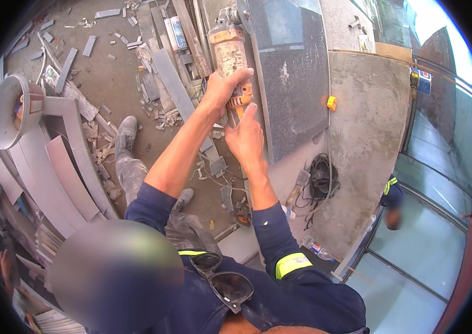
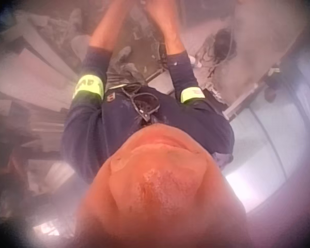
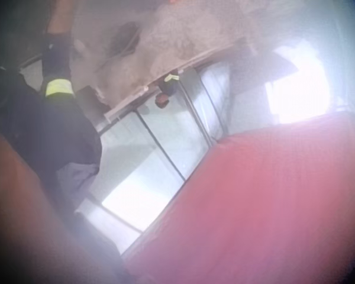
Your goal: The person uses an angle grinder to grind the edge of a large stone slab. The person holds the tool with both hands and moves it along the slab's edge, generating dust. The person briefly pauses to wipe the slab with a cloth before resuming grinding.
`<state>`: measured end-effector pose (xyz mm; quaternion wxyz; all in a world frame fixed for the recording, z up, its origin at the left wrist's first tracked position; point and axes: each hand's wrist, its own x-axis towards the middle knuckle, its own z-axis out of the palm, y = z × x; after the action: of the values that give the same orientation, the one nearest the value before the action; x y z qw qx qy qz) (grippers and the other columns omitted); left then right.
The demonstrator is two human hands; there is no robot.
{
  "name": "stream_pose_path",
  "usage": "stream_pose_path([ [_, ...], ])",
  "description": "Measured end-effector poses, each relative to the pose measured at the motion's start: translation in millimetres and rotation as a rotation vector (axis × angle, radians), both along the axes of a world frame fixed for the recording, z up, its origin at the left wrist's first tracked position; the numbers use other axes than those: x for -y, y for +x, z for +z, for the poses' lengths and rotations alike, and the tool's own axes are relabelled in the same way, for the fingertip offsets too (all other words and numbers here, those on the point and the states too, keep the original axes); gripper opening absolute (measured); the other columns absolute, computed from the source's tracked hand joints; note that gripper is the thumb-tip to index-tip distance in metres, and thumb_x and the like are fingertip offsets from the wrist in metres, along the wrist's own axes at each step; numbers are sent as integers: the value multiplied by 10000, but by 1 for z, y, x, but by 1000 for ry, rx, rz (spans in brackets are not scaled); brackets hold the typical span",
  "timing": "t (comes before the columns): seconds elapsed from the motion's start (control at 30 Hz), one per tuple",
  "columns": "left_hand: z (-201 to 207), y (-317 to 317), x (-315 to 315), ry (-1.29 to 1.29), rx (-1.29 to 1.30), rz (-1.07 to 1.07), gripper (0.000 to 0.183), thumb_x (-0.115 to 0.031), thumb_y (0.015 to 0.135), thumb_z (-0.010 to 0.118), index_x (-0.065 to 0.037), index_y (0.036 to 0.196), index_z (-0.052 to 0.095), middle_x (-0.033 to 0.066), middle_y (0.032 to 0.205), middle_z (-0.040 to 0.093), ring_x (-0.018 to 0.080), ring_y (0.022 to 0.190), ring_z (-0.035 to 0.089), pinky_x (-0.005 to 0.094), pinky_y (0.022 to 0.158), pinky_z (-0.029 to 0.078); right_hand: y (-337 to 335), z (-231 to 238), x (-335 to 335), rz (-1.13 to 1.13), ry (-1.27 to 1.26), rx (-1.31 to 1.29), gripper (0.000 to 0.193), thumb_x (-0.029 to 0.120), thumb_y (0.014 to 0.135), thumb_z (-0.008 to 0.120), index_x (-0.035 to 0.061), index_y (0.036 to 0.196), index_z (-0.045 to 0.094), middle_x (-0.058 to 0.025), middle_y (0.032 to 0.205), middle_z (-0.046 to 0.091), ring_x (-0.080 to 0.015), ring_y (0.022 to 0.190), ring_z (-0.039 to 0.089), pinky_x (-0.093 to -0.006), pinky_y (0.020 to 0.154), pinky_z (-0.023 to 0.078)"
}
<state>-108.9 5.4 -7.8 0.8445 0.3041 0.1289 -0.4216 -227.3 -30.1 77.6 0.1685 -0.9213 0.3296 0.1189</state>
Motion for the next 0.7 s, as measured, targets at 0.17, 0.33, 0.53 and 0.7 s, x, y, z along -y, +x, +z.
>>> stream_pose_path([
  [0.17,0,39,5,-12,-14,-5,366,-258,889,875,-20,1068,662,110,859,727,222,668,744,375,624,651,33,-6,11,49,9,25,592,125,923,722,-97,1370,404,-392,1039,738,-588,1029,708,-625,873,557],
  [0.33,-5,72,8,-10,18,-12,386,-250,879,879,13,1070,672,114,861,728,222,669,742,368,622,649,66,-10,13,60,-29,-7,667,113,920,751,-110,1421,372,-384,1052,745,-572,1026,727,-633,881,563],
  [0.53,-10,87,7,-61,67,-14,438,-286,904,873,-5,1142,635,120,931,730,245,747,777,383,685,685,86,-9,14,46,-28,-21,692,121,921,762,-103,1439,361,-383,1106,748,-550,1083,731,-622,929,566],
  [0.7,-6,37,0,-235,39,117,421,-325,958,844,-52,1174,608,116,960,742,246,847,798,398,753,697,67,-6,7,17,-5,-17,638,156,918,712,-78,1407,376,-392,1134,737,-581,1091,707,-622,951,548],
])
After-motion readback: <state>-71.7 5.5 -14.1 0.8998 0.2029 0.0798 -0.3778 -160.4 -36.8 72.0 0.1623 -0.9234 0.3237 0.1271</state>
